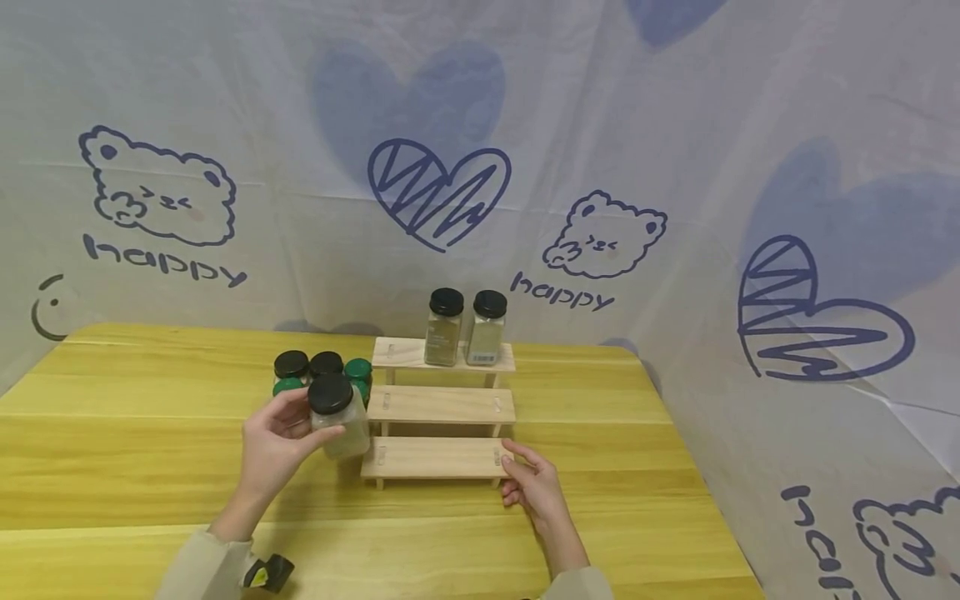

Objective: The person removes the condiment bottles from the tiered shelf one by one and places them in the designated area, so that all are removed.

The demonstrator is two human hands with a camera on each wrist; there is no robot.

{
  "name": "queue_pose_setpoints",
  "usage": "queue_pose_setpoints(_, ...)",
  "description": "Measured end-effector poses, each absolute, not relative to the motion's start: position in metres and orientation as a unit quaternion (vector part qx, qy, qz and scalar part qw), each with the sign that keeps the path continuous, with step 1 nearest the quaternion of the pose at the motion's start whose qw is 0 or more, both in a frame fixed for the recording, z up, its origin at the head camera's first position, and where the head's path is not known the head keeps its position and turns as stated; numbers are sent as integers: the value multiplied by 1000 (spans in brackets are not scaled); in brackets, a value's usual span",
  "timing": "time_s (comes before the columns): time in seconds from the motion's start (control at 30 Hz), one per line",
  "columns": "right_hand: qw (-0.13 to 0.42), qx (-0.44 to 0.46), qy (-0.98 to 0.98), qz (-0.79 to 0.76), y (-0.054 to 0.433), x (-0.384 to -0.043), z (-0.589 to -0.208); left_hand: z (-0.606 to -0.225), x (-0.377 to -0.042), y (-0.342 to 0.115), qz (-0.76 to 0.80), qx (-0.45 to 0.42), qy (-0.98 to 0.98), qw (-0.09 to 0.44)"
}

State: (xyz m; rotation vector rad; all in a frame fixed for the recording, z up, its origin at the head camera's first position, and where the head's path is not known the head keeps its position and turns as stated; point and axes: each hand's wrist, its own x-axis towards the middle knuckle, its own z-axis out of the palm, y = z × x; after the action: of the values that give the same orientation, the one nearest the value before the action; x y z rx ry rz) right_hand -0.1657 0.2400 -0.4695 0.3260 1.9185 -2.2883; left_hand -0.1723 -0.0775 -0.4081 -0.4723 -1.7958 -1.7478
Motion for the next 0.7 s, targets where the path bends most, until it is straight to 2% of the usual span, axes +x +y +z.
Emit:
queue_pose_setpoints(0.43,73,112,634,-762,240,-167,-469,-416,-171,-83,-670,-165,-674,264)
queue_pose_setpoints(0.7,74,108,635,-762,241,-167,-470,-425,-173,-87,-661,-143,-705,214)
